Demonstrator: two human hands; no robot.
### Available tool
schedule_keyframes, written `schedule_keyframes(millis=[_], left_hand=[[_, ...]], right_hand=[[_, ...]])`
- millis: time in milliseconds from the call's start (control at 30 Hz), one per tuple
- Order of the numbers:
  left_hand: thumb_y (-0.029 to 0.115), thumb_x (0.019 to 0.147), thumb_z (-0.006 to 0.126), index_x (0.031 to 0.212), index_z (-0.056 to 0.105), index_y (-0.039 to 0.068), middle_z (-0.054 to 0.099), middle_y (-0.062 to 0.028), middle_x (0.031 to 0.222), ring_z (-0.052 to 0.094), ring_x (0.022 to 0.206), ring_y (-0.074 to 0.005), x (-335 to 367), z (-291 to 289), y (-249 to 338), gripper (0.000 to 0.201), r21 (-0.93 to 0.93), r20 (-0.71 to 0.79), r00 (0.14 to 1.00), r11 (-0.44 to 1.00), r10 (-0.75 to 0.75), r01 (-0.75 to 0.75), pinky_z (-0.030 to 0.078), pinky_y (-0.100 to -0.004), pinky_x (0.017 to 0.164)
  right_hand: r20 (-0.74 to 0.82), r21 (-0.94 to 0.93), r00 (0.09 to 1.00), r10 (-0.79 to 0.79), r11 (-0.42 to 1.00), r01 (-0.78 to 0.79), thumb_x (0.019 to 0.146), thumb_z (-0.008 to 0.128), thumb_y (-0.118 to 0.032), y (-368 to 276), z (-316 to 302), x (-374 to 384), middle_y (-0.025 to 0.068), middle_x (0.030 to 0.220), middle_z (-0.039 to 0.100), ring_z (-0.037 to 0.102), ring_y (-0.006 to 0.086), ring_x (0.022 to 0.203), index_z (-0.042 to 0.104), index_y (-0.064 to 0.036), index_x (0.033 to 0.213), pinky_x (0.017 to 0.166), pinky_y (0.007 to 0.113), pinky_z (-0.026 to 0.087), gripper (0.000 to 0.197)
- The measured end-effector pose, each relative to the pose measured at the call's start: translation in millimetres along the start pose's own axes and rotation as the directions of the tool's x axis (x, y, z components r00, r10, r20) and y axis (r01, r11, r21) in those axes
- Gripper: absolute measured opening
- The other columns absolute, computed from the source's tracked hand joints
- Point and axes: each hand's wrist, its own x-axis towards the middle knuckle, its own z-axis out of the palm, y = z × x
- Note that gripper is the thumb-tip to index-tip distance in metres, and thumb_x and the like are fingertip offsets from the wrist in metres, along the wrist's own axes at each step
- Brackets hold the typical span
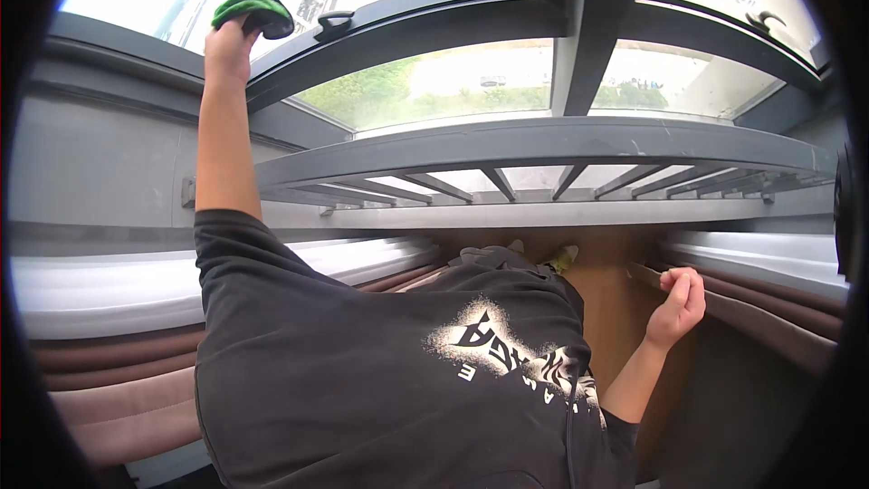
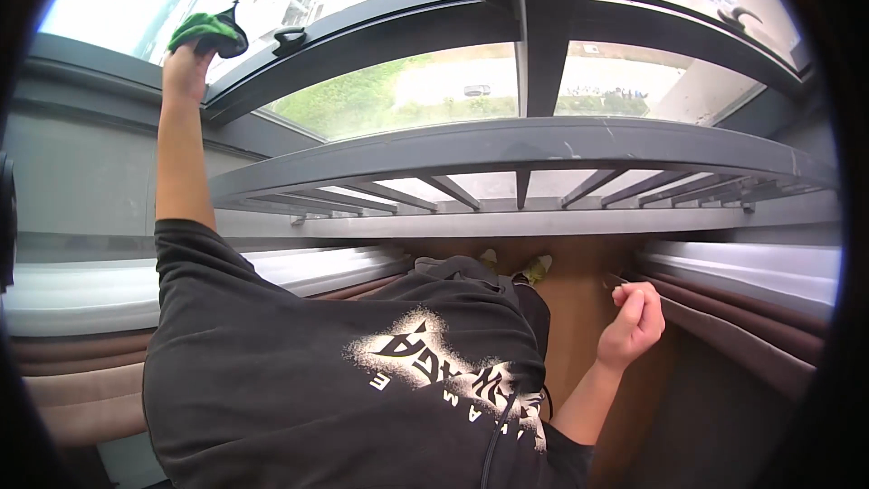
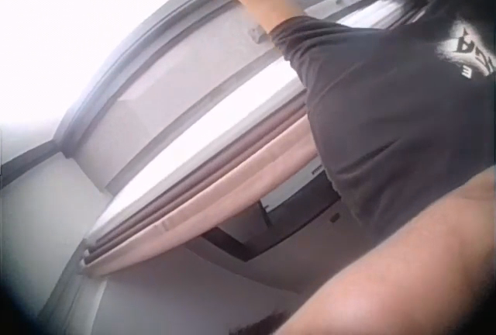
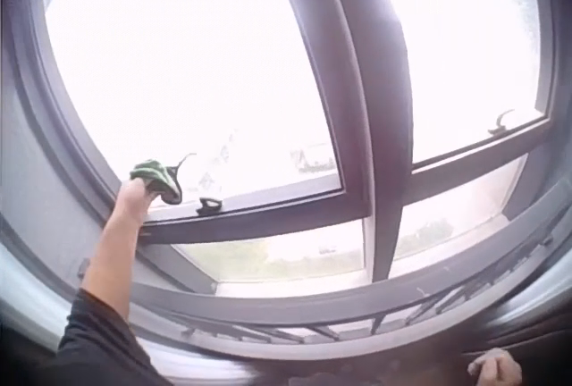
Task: The person washes a cloth in a sink under running water, wrings it out, and wipes the interior frames of a window.
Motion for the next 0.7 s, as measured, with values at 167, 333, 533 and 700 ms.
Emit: schedule_keyframes(millis=[167,333,533,700], left_hand=[[0.021,0.085,0.058,0.114,0.054,0.001,0.062,-0.0105,0.098,0.060,0.076,-0.0193,115,-65,-112,0.034,0.661,-0.425,0.905,0.677,-0.019,0.325,0.045,-0.0370,0.062],[0.049,0.088,0.052,0.121,0.050,0.010,0.057,-0.0092,0.112,0.058,0.089,-0.0234,78,-20,-109,0.051,0.237,-0.564,0.712,0.743,-0.419,0.626,0.044,-0.0407,0.067],[0.060,0.092,0.041,0.131,0.050,0.018,0.054,-0.0016,0.125,0.047,0.114,-0.0177,75,-34,-114,0.059,0.535,-0.187,0.865,0.690,-0.465,0.486,0.037,-0.0402,0.090],[0.065,0.091,0.036,0.134,0.047,0.018,0.052,-0.0013,0.129,0.047,0.117,-0.0174,74,-54,-107,0.064,0.639,-0.141,0.859,0.617,-0.493,0.459,0.036,-0.0394,0.091]], right_hand=[[-0.071,-0.099,0.985,0.156,0.982,-0.163,0.096,0.047,-0.014,26,-27,-36,0.0024,0.073,0.058,0.051,0.0088,0.065,0.059,-0.0003,0.081,0.061,0.023,0.042,0.023],[-0.057,-0.193,0.975,0.217,0.955,-0.224,0.096,0.047,-0.014,21,-19,-53,0.0025,0.072,0.058,0.050,0.0089,0.065,0.059,-0.0002,0.081,0.061,0.023,0.041,0.024],[0.015,-0.321,0.998,0.064,0.946,-0.056,0.096,0.044,-0.010,-4,-13,-25,0.0031,0.070,0.054,0.048,0.0104,0.064,0.056,0.0011,0.079,0.060,0.023,0.040,0.024],[0.140,-0.291,0.928,-0.345,0.882,0.371,0.082,0.039,0.004,-36,2,25,0.0118,0.069,0.050,0.046,0.0211,0.061,0.053,0.0057,0.077,0.057,0.030,0.039,0.014]])
